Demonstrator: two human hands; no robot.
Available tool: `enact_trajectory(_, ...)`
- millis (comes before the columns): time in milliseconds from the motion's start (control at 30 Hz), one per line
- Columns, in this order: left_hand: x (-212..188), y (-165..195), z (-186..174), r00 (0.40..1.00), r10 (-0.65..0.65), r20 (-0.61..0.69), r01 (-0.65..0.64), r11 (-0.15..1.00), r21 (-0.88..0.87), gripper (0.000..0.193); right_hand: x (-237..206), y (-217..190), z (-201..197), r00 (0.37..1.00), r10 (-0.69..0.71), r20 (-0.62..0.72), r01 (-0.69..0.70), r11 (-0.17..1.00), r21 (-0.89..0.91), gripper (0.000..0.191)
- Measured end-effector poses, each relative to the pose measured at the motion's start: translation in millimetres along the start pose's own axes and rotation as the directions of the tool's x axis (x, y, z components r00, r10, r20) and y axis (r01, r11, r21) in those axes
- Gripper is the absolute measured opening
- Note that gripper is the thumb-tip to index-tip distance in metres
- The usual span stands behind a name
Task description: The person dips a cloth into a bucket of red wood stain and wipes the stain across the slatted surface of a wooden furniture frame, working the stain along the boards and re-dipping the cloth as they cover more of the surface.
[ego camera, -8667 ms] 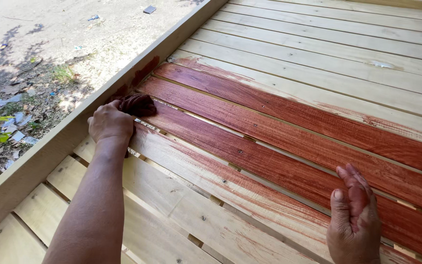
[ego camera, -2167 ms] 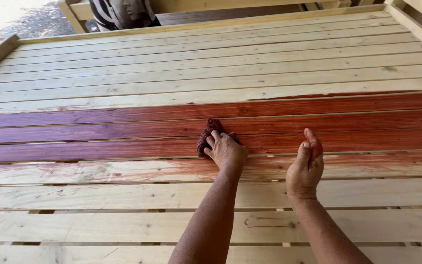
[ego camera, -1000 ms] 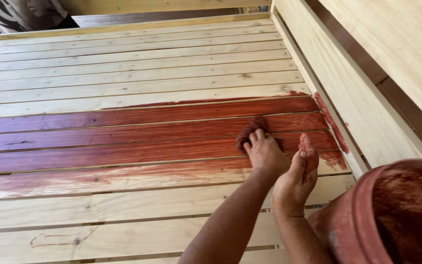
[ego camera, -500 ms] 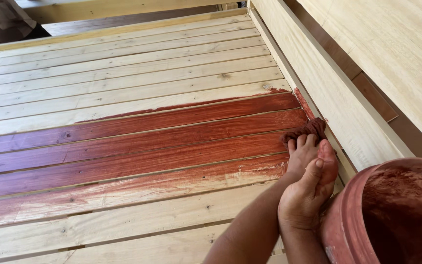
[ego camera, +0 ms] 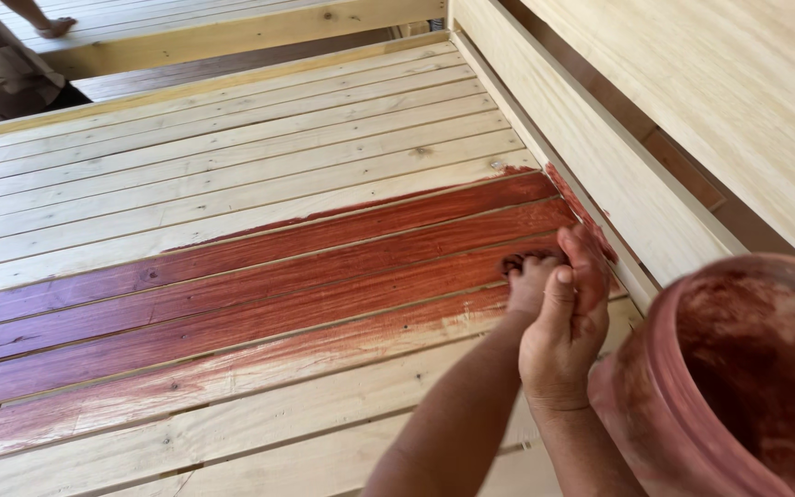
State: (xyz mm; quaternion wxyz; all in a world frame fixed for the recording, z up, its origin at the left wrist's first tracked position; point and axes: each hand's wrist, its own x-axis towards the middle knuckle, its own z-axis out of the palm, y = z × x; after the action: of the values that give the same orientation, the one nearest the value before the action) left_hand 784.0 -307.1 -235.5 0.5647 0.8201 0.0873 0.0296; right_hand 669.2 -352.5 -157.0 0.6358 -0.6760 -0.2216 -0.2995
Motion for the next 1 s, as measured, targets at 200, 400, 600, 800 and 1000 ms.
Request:
enact_trajectory(200, -21.6, 5.8, -44.5, 0.982, -0.170, -0.082, 0.152, 0.970, -0.192, 0.029, 5.6, -71.0, -23.4, 0.988, -0.094, 0.124, 0.114, 0.979, -0.170, 0.039)
enact_trajectory(400, -32.1, 4.4, -98.5, 0.965, -0.198, -0.171, 0.148, 0.952, -0.266, 0.034, 13.4, -115.6, -56.6, 0.974, -0.151, 0.172, 0.207, 0.900, -0.384, 0.030)
enact_trajectory(600, -70.5, 28.0, -145.0, 0.958, -0.231, -0.171, 0.195, 0.959, -0.205, 0.036, 16.4, -117.3, -81.1, 0.982, -0.021, 0.190, 0.149, 0.704, -0.694, 0.029)
enact_trajectory(800, -102.2, 67.8, -174.6, 0.975, -0.148, -0.168, 0.134, 0.987, -0.089, 0.050, 14.8, -116.3, -91.7, 0.975, 0.197, 0.104, -0.010, 0.504, -0.864, 0.033)
enact_trajectory(1000, -110.2, 94.7, -210.8, 0.994, -0.031, -0.102, 0.011, 0.981, -0.195, 0.042, 7.9, -119.7, -87.8, 0.920, 0.391, -0.013, -0.164, 0.355, -0.920, 0.029)
